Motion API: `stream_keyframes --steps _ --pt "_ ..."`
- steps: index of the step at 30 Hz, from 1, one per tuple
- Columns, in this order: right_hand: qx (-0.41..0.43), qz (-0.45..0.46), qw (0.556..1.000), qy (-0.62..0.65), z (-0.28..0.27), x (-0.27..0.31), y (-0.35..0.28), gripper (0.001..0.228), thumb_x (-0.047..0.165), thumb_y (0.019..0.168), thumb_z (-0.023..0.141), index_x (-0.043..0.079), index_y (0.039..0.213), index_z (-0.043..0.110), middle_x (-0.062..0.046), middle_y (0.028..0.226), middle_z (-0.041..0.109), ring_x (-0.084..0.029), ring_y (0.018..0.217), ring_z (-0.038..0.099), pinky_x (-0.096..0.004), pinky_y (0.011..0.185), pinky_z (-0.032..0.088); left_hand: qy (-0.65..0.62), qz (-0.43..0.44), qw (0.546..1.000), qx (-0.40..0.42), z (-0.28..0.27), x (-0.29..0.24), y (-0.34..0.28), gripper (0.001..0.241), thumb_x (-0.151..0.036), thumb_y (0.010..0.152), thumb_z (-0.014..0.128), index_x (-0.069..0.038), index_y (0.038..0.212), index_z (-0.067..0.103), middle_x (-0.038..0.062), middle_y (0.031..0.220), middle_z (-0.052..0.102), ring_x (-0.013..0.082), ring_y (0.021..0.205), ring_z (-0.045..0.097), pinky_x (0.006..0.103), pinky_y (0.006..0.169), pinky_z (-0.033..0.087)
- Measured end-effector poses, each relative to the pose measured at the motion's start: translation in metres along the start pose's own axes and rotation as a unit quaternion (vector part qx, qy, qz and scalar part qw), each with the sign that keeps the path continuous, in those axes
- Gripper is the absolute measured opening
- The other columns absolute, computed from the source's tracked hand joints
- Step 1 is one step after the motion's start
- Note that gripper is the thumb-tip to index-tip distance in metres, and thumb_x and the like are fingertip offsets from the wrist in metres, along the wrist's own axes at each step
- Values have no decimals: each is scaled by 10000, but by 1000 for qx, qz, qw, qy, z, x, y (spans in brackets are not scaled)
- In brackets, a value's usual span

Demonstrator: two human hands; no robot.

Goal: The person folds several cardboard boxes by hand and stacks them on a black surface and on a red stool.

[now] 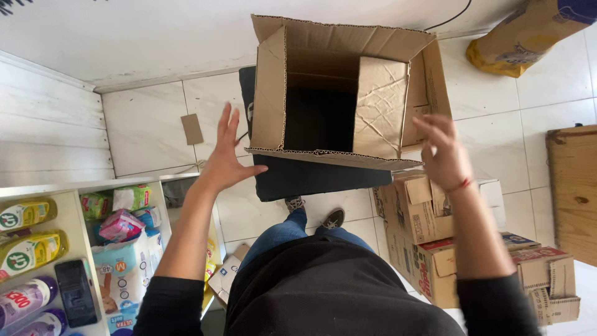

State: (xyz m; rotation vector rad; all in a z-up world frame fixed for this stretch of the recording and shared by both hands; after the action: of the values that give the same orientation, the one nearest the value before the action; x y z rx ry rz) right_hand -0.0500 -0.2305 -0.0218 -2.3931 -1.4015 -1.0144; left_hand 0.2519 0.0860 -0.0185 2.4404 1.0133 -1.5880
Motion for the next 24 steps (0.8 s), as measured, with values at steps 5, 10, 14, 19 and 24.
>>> stream_keyframes --steps 5,10,14,19,24 --pt "340 115 898 -253 21 113 85 427 68 914 513 216 1291 646 -37 1264 659 -386 1107 688 -547 935 571 252 256 932 48 -10 -67 15 1477 -241 513 1022 -566 1575 48 189 1708 -11 472 1553 152 633 1232 294" --pt "411 -141 783 -444 113 69 90 514 155 896 475 521 1219 638 68 1100 651 -243 998 731 -450 870 601 443 259 846 144 18 -118 19 870 -406 548 965 -408 1343 611 56 1714 62 430 1544 144 653 1193 299" --pt "359 -133 831 -403 72 87 92 461 104 807 441 344 1064 739 38 968 651 -262 965 719 -432 854 598 412 217 874 136 19 -101 24 482 -511 720 863 -337 1150 731 -31 1694 123 411 1549 199 635 1170 361" --pt "225 -40 957 -176 -14 100 57 441 12 939 400 185 1138 752 -65 1110 669 -304 1123 660 -448 901 575 179 173 965 87 2 -79 5 519 -487 771 848 -245 1196 674 43 1694 125 427 1544 203 611 1147 415" --pt "1 16 962 272 -4 7 -6 676 -143 927 389 16 1582 331 -201 1526 420 -373 1393 442 -474 1107 433 -22 234 972 -4 2 -39 -4 957 -543 731 883 -373 1543 405 109 1727 55 451 1554 185 663 1203 307"
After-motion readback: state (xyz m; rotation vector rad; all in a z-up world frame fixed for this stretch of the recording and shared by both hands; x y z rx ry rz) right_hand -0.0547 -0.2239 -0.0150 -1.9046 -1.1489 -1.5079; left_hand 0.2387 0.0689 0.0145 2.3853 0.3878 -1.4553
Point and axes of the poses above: each hand's wrist, its own y-axis towards the middle knuckle, its own z-axis out of the palm, x = y × z, the point moved 9 cm from there along y, towards the middle knuckle
